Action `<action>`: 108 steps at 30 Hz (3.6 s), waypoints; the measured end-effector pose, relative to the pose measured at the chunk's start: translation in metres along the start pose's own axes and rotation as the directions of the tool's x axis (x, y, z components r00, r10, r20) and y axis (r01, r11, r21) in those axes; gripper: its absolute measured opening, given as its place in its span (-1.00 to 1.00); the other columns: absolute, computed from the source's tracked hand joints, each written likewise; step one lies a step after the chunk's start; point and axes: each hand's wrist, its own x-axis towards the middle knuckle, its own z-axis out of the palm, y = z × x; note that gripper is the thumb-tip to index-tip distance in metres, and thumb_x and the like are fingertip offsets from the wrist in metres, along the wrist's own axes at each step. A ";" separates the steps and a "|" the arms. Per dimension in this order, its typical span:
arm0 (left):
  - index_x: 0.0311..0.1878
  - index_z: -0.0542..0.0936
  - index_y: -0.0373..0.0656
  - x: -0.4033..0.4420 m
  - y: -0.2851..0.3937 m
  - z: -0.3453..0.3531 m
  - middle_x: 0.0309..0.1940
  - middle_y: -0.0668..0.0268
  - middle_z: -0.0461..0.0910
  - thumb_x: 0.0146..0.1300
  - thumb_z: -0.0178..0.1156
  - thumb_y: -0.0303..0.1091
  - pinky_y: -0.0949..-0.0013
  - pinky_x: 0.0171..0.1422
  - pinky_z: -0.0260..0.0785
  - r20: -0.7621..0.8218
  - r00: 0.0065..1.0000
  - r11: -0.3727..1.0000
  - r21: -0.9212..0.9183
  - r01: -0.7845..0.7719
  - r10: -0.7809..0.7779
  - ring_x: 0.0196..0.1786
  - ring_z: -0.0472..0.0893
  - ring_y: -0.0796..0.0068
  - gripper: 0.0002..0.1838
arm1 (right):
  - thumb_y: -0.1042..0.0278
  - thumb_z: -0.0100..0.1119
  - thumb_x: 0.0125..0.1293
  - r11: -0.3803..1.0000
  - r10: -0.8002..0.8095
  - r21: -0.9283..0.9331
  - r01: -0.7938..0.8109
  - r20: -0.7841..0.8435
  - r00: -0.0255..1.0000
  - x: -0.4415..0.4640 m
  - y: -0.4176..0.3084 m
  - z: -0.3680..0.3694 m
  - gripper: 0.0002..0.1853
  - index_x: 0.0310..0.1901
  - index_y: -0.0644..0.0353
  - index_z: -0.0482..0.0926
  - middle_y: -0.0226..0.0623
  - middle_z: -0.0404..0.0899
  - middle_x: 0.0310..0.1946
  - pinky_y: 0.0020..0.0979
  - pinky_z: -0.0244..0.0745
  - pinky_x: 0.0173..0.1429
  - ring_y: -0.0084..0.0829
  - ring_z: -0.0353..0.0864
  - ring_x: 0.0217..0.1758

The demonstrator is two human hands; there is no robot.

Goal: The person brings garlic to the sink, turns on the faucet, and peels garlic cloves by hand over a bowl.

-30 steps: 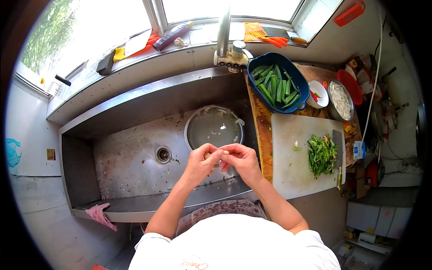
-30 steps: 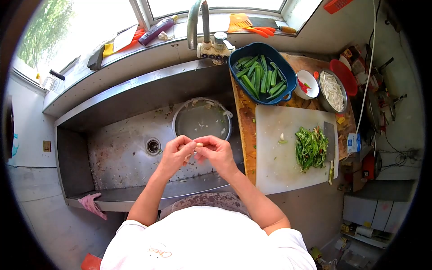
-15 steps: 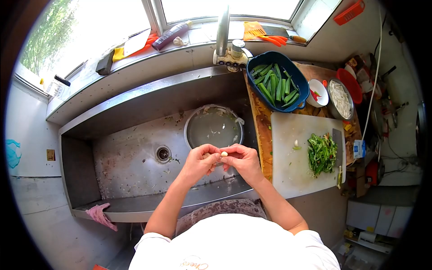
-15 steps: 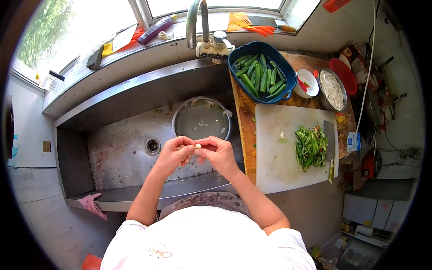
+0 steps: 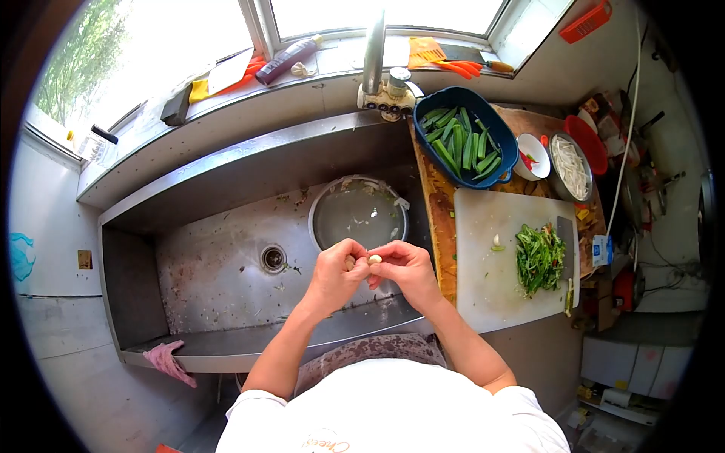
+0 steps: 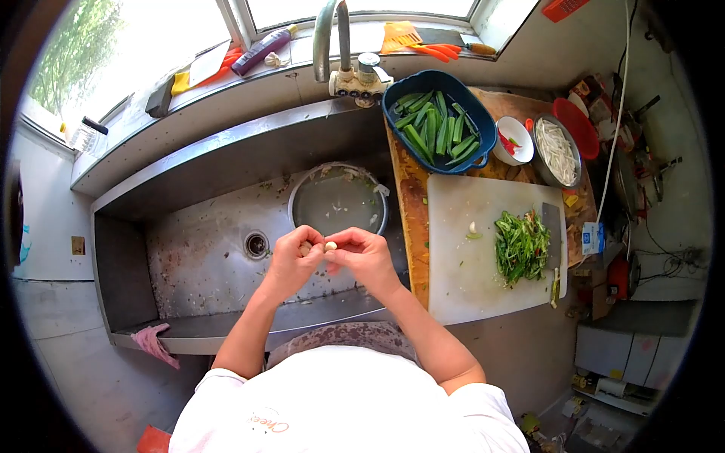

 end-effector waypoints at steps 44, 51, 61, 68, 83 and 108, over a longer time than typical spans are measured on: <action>-0.31 0.53 -0.25 0.007 0.006 -0.010 -0.62 0.45 0.45 0.23 0.27 -0.31 0.60 -0.59 0.11 0.353 0.903 0.767 -0.499 0.402 -0.244 -0.60 0.34 0.74 -0.80 | 0.47 0.05 0.33 0.666 0.119 0.662 -0.345 0.362 0.924 0.006 0.015 -0.020 -0.85 -0.09 0.21 0.51 -0.07 0.60 -0.40 -0.27 0.65 -0.49 -0.36 0.63 -0.51; -0.27 0.55 -0.26 0.007 0.009 -0.007 -0.59 0.44 0.47 0.25 0.24 -0.32 0.59 -0.59 0.12 0.298 0.913 0.844 -0.378 0.381 -0.279 -0.60 0.35 0.73 -0.82 | 0.46 0.05 0.33 0.710 0.143 0.628 -0.318 0.314 0.939 0.007 0.014 -0.017 -0.84 -0.09 0.19 0.53 -0.09 0.59 -0.41 -0.29 0.63 -0.52 -0.37 0.61 -0.53; -0.29 0.55 -0.25 0.006 0.012 -0.008 -0.59 0.43 0.48 0.19 0.29 -0.36 0.59 -0.58 0.13 0.328 0.897 0.743 -0.511 0.433 -0.296 -0.59 0.35 0.72 -0.83 | 0.45 0.06 0.32 0.689 0.123 0.651 -0.320 0.330 0.936 0.006 0.018 -0.017 -0.83 -0.09 0.18 0.56 -0.11 0.59 -0.41 -0.30 0.61 -0.55 -0.38 0.60 -0.53; -0.31 0.55 -0.25 0.009 -0.003 -0.014 -0.57 0.42 0.49 0.18 0.30 -0.37 0.57 -0.56 0.10 0.423 0.888 0.743 -0.533 0.404 -0.179 -0.58 0.32 0.72 -0.84 | 0.45 0.05 0.33 0.646 0.109 0.660 -0.382 0.416 0.903 0.004 0.018 -0.015 -0.83 -0.09 0.19 0.56 -0.12 0.57 -0.41 -0.31 0.60 -0.57 -0.40 0.57 -0.55; -0.41 0.49 -0.18 0.013 0.003 -0.008 -0.59 0.45 0.48 0.14 0.36 -0.30 0.61 -0.58 0.12 0.313 0.898 0.811 -0.407 0.421 -0.309 -0.59 0.34 0.75 -0.76 | 0.40 0.05 0.36 0.946 0.094 0.290 -0.145 0.186 0.978 0.003 -0.002 -0.012 -0.74 0.01 0.32 0.53 -0.14 0.61 -0.41 -0.43 0.56 -0.55 -0.42 0.60 -0.56; -0.40 0.54 -0.21 0.010 0.008 -0.020 -0.65 0.49 0.42 0.22 0.22 -0.34 0.60 -0.60 0.12 0.198 0.930 0.827 -0.427 0.366 -0.309 -0.62 0.35 0.75 -0.84 | 0.37 -0.02 0.40 0.874 0.065 0.460 -0.159 0.214 0.975 0.003 -0.004 -0.012 -0.78 -0.02 0.29 0.45 -0.04 0.62 -0.25 -0.39 0.56 -0.35 -0.36 0.65 -0.39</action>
